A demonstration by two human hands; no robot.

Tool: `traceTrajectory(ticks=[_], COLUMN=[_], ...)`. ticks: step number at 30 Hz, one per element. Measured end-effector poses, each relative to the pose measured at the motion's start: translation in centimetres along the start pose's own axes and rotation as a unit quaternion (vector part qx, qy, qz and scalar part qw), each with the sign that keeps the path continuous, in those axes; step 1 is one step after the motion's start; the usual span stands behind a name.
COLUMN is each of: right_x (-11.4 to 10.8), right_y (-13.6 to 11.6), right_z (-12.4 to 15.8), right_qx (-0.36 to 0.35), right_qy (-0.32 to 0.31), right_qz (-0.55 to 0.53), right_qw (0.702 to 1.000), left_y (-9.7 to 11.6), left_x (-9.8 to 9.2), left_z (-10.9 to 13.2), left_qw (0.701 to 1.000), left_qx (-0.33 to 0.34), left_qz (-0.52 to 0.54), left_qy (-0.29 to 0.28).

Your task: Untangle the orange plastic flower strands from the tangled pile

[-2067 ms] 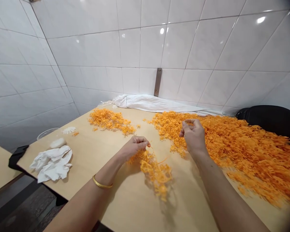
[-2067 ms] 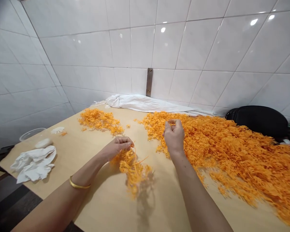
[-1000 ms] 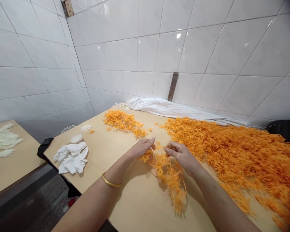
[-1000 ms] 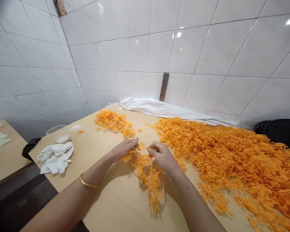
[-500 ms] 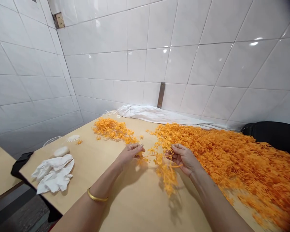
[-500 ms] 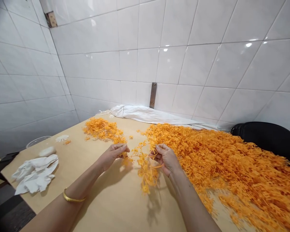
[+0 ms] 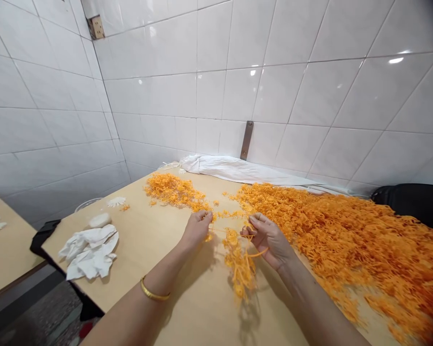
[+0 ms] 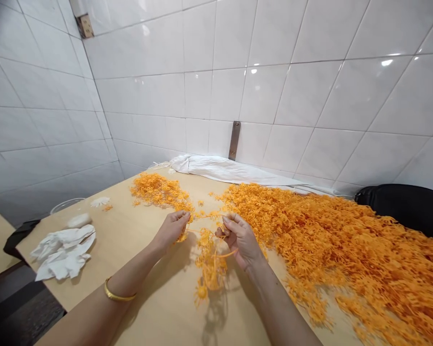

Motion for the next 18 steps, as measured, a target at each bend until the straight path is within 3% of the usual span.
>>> traceTrajectory(ticks=[3, 5, 9, 13, 15, 18], right_x=[0.5, 0.2, -1.4, -2.1, -1.9, -1.3], right_y=[0.1, 0.1, -0.1, -0.1, 0.1, 0.8], right_z=[0.2, 0.1, -0.6, -0.7, -0.6, -0.3], right_qx=[0.057, 0.070, -0.003, -0.012, -0.014, -0.018], right_qy=[-0.023, 0.017, 0.167, 0.175, 0.166, 0.147], right_qz=[0.065, 0.092, 0.055, 0.050, 0.050, 0.065], right_qw=[0.996, 0.993, 0.984, 0.983, 0.985, 0.987], left_y=[0.1, 0.2, 0.1, -0.5, -0.8, -0.3], left_x=[-0.2, -0.1, -0.1, -0.1, -0.1, -0.2], left_z=[0.0, 0.1, 0.4, 0.3, 0.1, 0.3], left_qw=[0.999, 0.998, 0.999, 0.986, 0.972, 0.943], left_qx=[0.028, 0.045, 0.024, -0.004, 0.035, 0.183], left_qz=[-0.012, -0.018, -0.020, -0.148, -0.231, -0.256], left_qy=[-0.025, -0.038, -0.044, -0.073, -0.027, 0.108])
Point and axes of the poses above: each hand's wrist, its own z-axis away from the middle knuckle, its own x-axis out of the palm, y = z × x, the point moved 1 cm from there along -z, towards the middle knuckle, and after that the axes turned 12 degrees about -x, right-handed, at the moved point
